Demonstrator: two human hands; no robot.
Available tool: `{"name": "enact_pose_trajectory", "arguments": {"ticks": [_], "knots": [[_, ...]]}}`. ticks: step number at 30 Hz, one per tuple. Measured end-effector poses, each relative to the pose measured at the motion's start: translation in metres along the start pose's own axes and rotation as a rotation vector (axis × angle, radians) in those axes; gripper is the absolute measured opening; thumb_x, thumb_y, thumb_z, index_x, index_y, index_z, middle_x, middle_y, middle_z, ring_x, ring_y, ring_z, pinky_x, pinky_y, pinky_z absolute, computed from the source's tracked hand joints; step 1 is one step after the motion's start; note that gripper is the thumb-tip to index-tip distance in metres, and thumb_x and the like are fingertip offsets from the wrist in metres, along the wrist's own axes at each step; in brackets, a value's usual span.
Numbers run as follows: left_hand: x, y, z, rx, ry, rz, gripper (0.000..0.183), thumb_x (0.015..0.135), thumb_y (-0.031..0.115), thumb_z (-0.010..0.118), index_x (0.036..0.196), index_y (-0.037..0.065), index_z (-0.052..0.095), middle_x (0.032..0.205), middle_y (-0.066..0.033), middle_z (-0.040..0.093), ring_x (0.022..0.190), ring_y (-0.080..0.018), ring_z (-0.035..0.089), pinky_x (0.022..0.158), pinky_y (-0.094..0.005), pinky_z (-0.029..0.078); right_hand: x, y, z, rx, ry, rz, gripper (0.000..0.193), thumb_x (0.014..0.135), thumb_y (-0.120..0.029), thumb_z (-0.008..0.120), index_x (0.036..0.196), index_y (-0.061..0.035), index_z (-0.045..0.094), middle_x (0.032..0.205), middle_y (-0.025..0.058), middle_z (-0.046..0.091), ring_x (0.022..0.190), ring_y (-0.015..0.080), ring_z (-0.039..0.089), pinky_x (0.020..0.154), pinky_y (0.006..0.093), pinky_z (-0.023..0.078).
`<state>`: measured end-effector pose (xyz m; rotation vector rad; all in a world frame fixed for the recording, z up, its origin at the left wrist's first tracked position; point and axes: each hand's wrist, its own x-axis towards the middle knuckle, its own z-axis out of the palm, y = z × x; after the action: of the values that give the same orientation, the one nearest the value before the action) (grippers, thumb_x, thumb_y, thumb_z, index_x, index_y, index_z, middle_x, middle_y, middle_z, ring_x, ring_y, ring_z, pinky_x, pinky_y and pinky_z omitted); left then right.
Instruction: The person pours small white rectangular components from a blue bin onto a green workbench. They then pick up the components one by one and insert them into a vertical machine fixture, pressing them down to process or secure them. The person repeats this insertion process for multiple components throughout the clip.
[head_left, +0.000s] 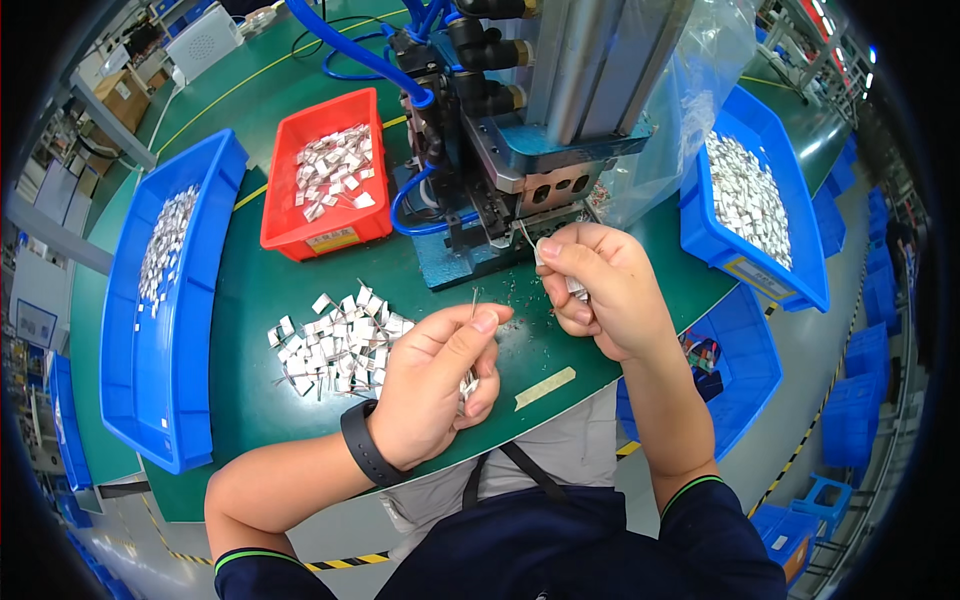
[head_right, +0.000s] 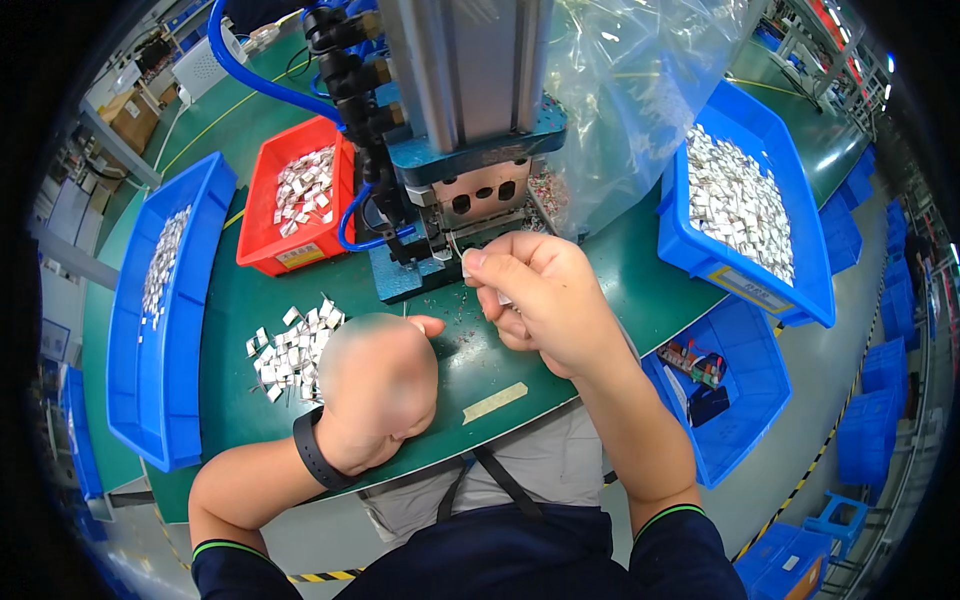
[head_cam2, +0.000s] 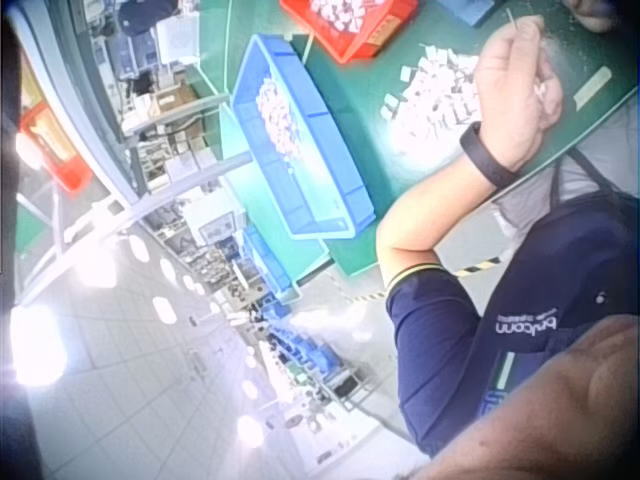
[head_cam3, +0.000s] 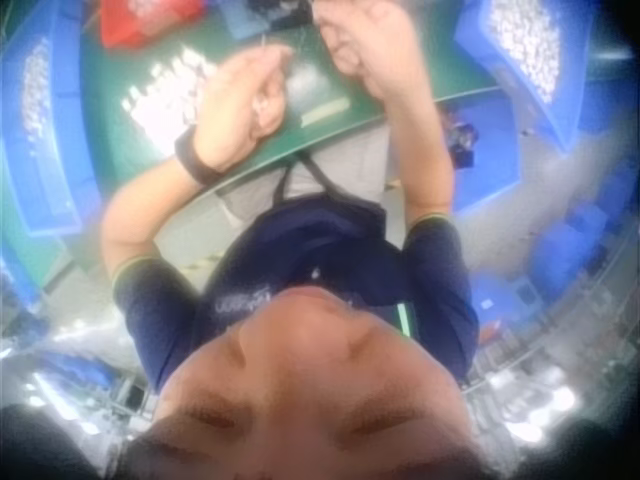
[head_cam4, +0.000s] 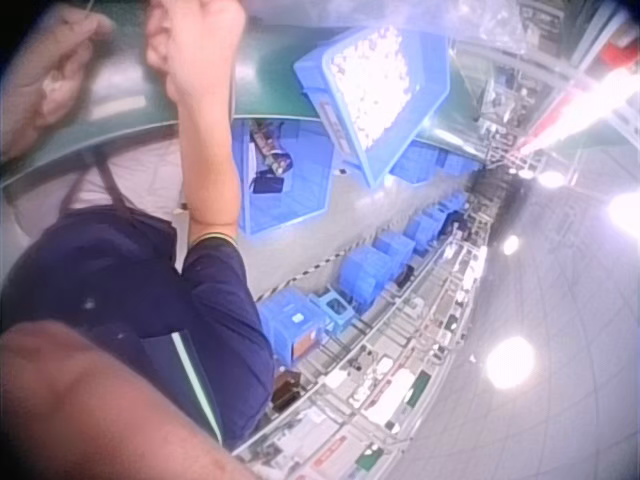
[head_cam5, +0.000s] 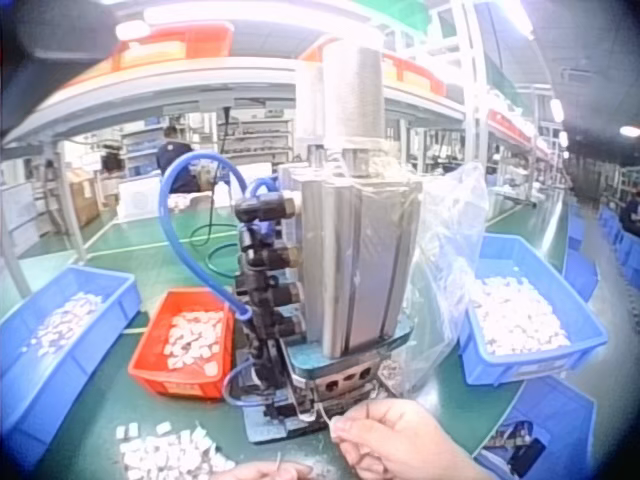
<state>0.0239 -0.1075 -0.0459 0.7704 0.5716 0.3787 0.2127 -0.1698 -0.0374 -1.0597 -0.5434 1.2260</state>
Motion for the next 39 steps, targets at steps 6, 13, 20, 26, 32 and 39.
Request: {"name": "enact_pose_trajectory", "arguments": {"ticks": [6, 13, 20, 26, 32, 39], "knots": [[0.0, 0.0, 0.0, -0.002, 0.007, -0.007, 0.023, 0.099, 0.023, 0.05, 0.109, 0.004, 0.058, 0.07, -0.0028, 0.049, 0.041, -0.01, 0.039, 0.036, -0.0232, 0.028, 0.006, -0.001, 0.004, 0.016, 0.04, 0.008, 0.019, 0.086, -0.016, 0.064, 0.08, 0.0016, 0.058, 0.061, 0.0033, 0.053, 0.041, 0.0041, 0.038, 0.034, 0.02, 0.023], [0.0, 0.0, 0.0, 0.01, 0.003, -0.004, 0.024, 0.099, 0.023, 0.049, 0.109, 0.003, 0.058, 0.07, -0.0026, 0.049, 0.041, -0.0098, 0.039, 0.035, -0.023, 0.028, 0.007, -0.001, 0.003, 0.021, 0.057, 0.015, 0.02, 0.088, -0.016, 0.063, 0.081, 0.0016, 0.057, 0.061, 0.0032, 0.053, 0.041, 0.0043, 0.037, 0.033, 0.02, 0.023], [0.0, 0.0, -0.001, 0.004, -0.002, -0.003, 0.023, 0.099, 0.022, 0.049, 0.11, 0.004, 0.057, 0.071, -0.0028, 0.05, 0.041, -0.01, 0.039, 0.035, -0.0232, 0.028, 0.007, 0.0, 0.002, 0.022, 0.053, 0.012, 0.02, 0.089, -0.017, 0.061, 0.081, 0.0011, 0.057, 0.06, 0.004, 0.052, 0.041, 0.0044, 0.036, 0.033, 0.0197, 0.023], [0.0, -0.001, -0.003, -0.013, -0.012, -0.021, 0.025, 0.099, 0.024, 0.047, 0.111, 0.004, 0.057, 0.071, -0.0041, 0.05, 0.041, -0.0107, 0.039, 0.035, -0.0232, 0.028, 0.007, 0.0, 0.002, 0.031, 0.054, 0.012, 0.019, 0.088, -0.016, 0.063, 0.081, 0.0009, 0.058, 0.061, 0.0032, 0.053, 0.041, 0.0037, 0.037, 0.033, 0.0198, 0.023], [0.0, 0.004, 0.0, -0.013, -0.003, -0.057, 0.035, 0.101, 0.031, 0.04, 0.117, 0.003, 0.055, 0.071, -0.005, 0.051, 0.041, -0.0113, 0.039, 0.035, -0.0239, 0.027, 0.002, 0.008, -0.002, -0.005, -0.016, 0.006, 0.016, 0.088, -0.013, 0.064, 0.08, 0.0, 0.058, 0.061, 0.0034, 0.054, 0.04, 0.0024, 0.036, 0.034, 0.0195, 0.023], [-0.001, 0.006, 0.002, -0.042, -0.019, -0.066, 0.045, 0.102, 0.037, 0.038, 0.13, 0.003, 0.047, 0.07, -0.0041, 0.05, 0.042, -0.0104, 0.041, 0.036, -0.0225, 0.027, -0.001, 0.014, -0.004, -0.016, -0.084, -0.033, 0.011, 0.087, -0.009, 0.063, 0.085, 0.001, 0.06, 0.063, 0.0045, 0.056, 0.041, 0.0019, 0.038, 0.036, 0.0186, 0.024]]}}
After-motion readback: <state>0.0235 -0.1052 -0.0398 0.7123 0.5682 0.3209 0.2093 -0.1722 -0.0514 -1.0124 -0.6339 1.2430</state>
